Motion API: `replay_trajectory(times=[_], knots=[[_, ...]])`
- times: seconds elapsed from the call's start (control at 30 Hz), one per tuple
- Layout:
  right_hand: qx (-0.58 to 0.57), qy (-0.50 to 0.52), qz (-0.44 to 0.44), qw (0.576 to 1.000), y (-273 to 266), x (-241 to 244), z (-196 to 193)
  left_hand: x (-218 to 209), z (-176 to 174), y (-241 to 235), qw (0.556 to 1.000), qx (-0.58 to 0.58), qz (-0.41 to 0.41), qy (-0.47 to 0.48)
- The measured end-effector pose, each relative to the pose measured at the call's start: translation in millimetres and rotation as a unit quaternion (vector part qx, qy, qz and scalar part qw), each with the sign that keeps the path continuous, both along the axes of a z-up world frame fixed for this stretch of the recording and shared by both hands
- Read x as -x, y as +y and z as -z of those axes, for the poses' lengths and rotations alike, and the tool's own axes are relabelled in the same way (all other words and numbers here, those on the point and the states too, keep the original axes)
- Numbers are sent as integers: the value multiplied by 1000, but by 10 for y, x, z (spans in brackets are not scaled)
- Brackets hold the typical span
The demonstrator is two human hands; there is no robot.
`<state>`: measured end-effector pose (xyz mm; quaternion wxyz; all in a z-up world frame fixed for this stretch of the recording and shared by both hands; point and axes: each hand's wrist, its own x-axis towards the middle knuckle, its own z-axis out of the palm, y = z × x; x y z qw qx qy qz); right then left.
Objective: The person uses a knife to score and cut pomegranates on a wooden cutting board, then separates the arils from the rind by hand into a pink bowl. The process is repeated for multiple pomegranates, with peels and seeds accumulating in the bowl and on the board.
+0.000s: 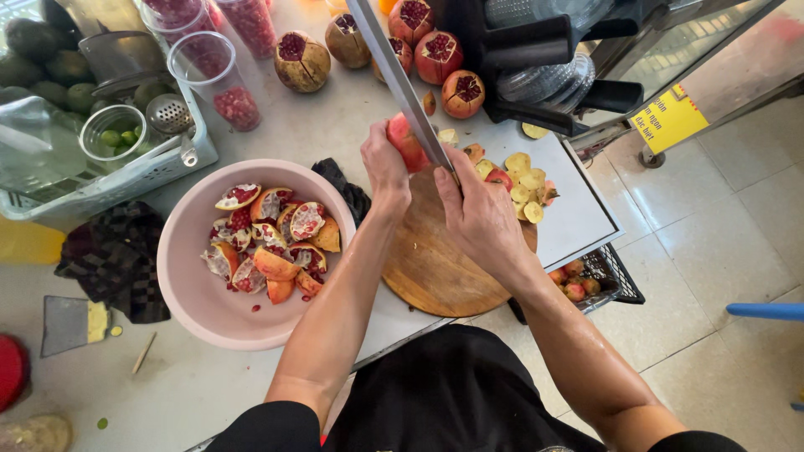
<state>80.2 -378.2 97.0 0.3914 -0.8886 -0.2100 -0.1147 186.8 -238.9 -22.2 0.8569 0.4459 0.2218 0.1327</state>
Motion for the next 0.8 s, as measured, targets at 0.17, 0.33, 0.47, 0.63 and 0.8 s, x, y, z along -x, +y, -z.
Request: replay_trajectory(times=[0.17, 0.33, 0.47, 0.63, 0.8], knots=[[9, 120, 19, 993, -105, 204, -56, -116, -278, 222, 999, -38, -6, -21], [37, 111, 15, 993, -229, 286, 101, -177, -408, 328, 1000, -14, 3, 7], [37, 171, 17, 985, -380, 379, 101, -297, -494, 528, 998, 21, 29, 48], [-23, 136, 43, 989, -375, 370, -28, -124, -578, 663, 976, 92, 184, -74], [-20, 146, 51, 988, -239, 274, -113, -21, -557, 433, 967, 140, 198, -78]])
